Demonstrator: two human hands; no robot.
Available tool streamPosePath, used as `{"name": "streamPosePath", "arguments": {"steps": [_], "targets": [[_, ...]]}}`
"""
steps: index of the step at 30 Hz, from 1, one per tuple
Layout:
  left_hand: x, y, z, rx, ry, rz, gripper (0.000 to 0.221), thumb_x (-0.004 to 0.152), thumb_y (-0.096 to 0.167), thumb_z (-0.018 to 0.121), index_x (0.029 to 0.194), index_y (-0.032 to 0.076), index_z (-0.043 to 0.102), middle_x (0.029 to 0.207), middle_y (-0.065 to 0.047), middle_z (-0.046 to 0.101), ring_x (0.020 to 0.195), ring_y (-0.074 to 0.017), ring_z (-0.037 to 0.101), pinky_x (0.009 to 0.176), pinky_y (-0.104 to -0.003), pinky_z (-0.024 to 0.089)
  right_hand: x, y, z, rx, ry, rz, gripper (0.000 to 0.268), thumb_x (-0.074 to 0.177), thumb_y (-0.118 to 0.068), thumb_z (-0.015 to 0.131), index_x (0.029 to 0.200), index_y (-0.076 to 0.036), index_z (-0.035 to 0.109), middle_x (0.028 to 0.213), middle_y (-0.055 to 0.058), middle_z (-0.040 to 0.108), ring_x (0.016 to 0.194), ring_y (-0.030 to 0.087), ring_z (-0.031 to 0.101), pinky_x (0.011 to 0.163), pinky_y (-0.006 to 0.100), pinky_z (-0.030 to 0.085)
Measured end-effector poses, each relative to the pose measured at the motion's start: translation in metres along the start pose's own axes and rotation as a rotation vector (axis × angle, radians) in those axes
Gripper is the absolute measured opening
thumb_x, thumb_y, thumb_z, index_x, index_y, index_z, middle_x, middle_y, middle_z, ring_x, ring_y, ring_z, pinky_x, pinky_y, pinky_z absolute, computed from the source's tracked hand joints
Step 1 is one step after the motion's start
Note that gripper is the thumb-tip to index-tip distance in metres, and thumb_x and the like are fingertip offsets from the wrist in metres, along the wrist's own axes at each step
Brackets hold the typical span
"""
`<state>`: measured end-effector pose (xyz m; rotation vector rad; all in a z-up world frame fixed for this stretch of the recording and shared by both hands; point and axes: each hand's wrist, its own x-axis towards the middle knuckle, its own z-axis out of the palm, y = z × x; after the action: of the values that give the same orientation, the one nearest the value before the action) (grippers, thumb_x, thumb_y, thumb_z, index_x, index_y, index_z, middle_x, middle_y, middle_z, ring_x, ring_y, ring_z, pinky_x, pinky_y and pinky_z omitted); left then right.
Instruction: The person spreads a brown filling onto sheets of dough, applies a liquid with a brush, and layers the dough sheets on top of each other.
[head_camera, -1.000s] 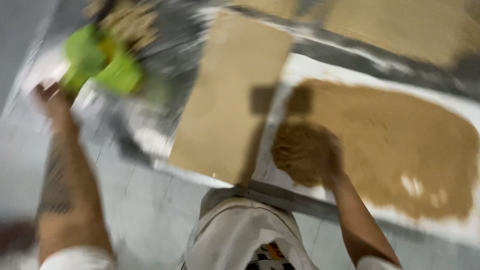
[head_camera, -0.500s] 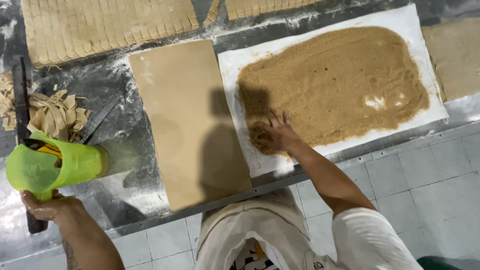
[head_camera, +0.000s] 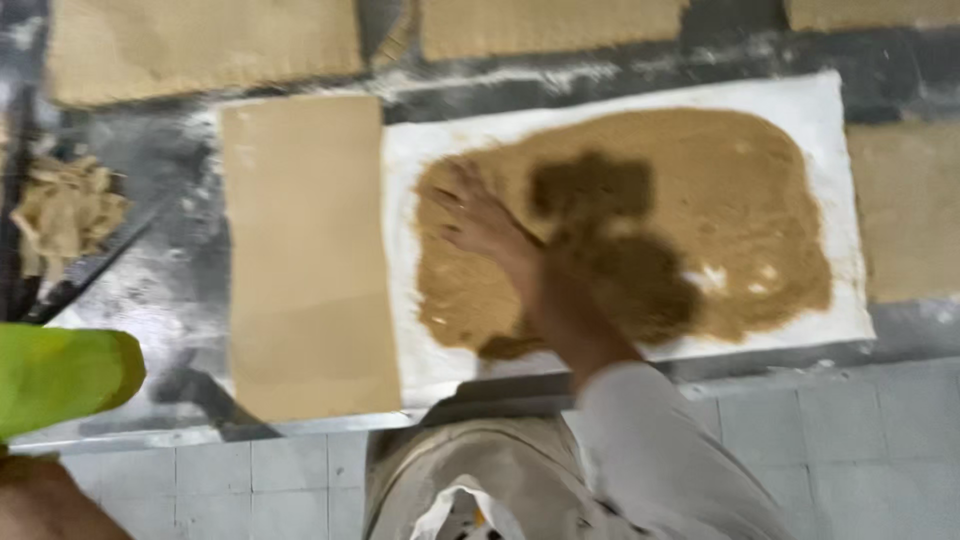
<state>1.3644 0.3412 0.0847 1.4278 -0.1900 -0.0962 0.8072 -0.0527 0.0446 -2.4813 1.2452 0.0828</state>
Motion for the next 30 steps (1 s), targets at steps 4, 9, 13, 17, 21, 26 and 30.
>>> {"name": "streamPosePath", "arguments": {"steps": [4,9,13,17,21,26,30], "targets": [[-0.073,0.016,0.001,0.005,0.012,0.014,0.053,0.099,0.050,0.062,0.122,0.003,0.068,0.105,-0.007,0.064,0.089,-0.0189,0.054,0.077,-0.036,0.042,0.001,0.022,-0.015,-0.061,-0.170,-0.054,0.076,0.089,-0.060,0.062,0.156,-0.039,0.031,0.172,0.003,0.004,0.156,0.034,-0.003,0.115,0.079,0.003],[-0.131,0.021,-0.018,0.019,0.023,0.004,0.053,0.100,0.050,0.061,0.125,0.004,0.066,0.109,-0.007,0.063,0.093,-0.0186,0.054,0.080,-0.036,0.042,-0.057,0.125,-0.034,-0.016,-0.116,0.034,0.074,0.087,-0.052,0.065,0.153,-0.034,0.037,0.171,0.005,0.012,0.153,0.033,0.009,0.116,0.072,0.011],[-0.160,0.018,-0.033,0.022,0.013,-0.017,0.052,0.101,0.049,0.060,0.128,0.005,0.065,0.113,-0.007,0.063,0.096,-0.0184,0.054,0.083,-0.036,0.042,-0.133,0.229,-0.052,-0.008,-0.053,0.248,0.072,0.085,-0.046,0.067,0.150,-0.030,0.042,0.170,0.006,0.019,0.151,0.032,0.018,0.118,0.066,0.018],[-0.172,0.020,-0.039,0.003,-0.027,-0.031,0.052,0.102,0.049,0.059,0.130,0.006,0.064,0.116,-0.007,0.063,0.099,-0.0182,0.054,0.086,-0.036,0.042,-0.222,0.304,-0.070,-0.033,-0.029,0.511,0.070,0.083,-0.039,0.070,0.148,-0.026,0.047,0.169,0.008,0.026,0.148,0.031,0.027,0.119,0.060,0.025],[-0.179,0.031,-0.047,-0.023,-0.052,-0.033,0.052,0.102,0.048,0.058,0.132,0.007,0.063,0.119,-0.007,0.063,0.102,-0.0180,0.055,0.088,-0.036,0.042,-0.267,0.316,-0.087,-0.039,-0.035,0.693,0.068,0.081,-0.032,0.072,0.145,-0.022,0.052,0.168,0.009,0.032,0.146,0.030,0.037,0.120,0.055,0.032],[-0.197,0.037,-0.059,-0.048,-0.074,-0.032,0.051,0.103,0.047,0.057,0.136,0.008,0.062,0.123,-0.007,0.062,0.105,-0.0177,0.055,0.092,-0.035,0.042,-0.249,0.274,-0.084,0.124,0.304,0.681,0.062,0.086,-0.031,0.068,0.144,-0.020,0.051,0.161,0.013,0.034,0.139,0.033,0.038,0.114,0.056,0.033],[-0.203,0.044,-0.046,-0.074,-0.113,-0.033,0.051,0.104,0.047,0.056,0.138,0.009,0.061,0.126,-0.007,0.062,0.108,-0.0175,0.055,0.094,-0.035,0.043,-0.193,0.197,-0.055,0.078,0.319,0.383,0.058,0.086,-0.028,0.068,0.141,-0.019,0.053,0.157,0.013,0.038,0.136,0.034,0.042,0.110,0.055,0.037]]}}
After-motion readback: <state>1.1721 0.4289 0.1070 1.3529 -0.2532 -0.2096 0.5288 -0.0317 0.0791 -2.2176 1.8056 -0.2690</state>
